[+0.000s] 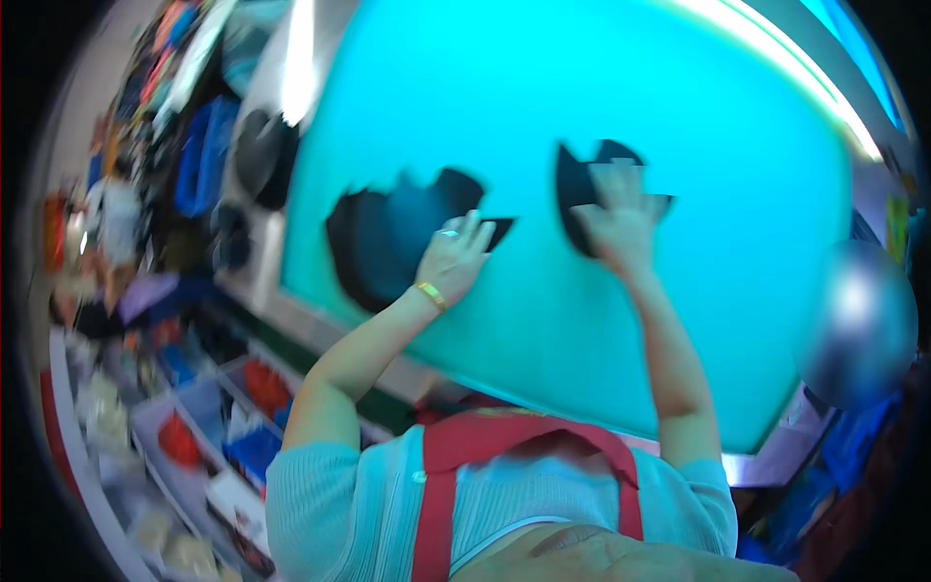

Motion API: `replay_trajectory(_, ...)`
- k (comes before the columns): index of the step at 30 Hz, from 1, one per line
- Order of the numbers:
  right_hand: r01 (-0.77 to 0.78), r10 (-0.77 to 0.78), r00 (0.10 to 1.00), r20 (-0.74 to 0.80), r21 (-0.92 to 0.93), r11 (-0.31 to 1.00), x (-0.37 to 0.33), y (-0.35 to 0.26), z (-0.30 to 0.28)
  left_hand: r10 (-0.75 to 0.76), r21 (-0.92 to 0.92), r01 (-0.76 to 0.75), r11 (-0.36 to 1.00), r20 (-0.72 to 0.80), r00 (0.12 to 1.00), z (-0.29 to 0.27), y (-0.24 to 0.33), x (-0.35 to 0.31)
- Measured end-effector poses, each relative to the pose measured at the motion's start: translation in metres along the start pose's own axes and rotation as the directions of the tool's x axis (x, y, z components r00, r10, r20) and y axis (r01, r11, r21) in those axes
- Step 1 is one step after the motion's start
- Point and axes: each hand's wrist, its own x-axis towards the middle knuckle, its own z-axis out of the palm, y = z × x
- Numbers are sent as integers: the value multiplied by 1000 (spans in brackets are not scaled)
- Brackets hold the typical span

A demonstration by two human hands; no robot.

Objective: The person arranges black shoe upper components on a light table, stacks a set of the components, and then resumes laying them out on the table.

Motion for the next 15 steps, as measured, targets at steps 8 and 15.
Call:
replay_trajectory(8,-192,227,963,148,-215,958,5,173,-36,-260,66,253,965,322,910,-14,13,36)
replay_trajectory(15,-135,203,969,142,-384,913,34,399,-87,-139,325,64,944,215,967,25,-11,6)
